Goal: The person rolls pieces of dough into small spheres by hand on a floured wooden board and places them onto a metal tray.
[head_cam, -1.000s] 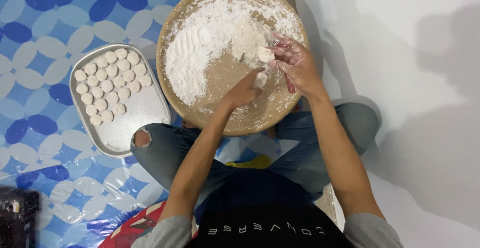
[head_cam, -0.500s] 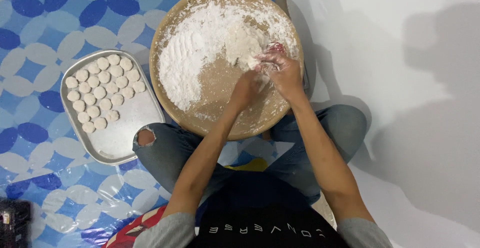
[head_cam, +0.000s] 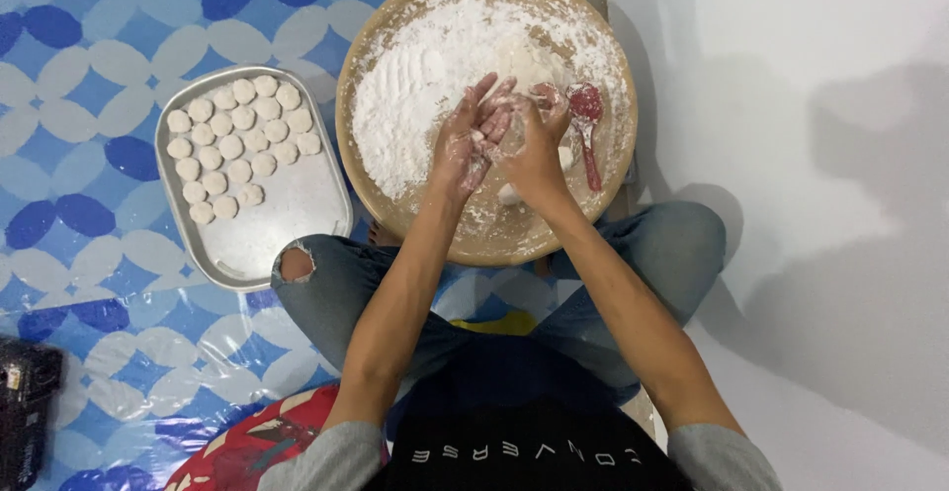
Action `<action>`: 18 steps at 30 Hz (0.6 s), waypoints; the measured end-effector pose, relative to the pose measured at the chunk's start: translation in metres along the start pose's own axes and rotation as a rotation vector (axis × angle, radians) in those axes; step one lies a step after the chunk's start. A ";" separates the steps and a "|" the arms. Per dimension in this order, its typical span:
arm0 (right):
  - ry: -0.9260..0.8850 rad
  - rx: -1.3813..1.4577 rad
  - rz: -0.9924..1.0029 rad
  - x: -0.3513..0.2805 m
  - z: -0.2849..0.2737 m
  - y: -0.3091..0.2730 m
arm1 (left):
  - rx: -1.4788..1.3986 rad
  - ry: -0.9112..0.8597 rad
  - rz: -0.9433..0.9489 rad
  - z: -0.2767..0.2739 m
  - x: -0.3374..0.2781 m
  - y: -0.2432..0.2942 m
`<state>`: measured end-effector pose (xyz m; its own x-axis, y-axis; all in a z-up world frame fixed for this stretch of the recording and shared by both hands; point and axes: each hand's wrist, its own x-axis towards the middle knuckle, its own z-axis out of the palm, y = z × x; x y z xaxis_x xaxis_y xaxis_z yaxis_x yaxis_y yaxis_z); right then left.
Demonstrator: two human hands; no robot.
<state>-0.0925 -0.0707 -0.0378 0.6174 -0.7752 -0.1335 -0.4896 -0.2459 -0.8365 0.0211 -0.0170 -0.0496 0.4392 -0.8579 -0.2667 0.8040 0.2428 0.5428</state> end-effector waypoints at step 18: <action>-0.067 -0.225 -0.679 0.004 0.024 -0.049 | -0.582 -0.144 -0.039 0.084 -0.054 0.042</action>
<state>-0.0511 -0.0476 -0.0104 0.8637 -0.3730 0.3389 -0.0949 -0.7808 -0.6175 -0.0020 0.0015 0.0542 0.3789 -0.9140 -0.1451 0.9237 0.3831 -0.0015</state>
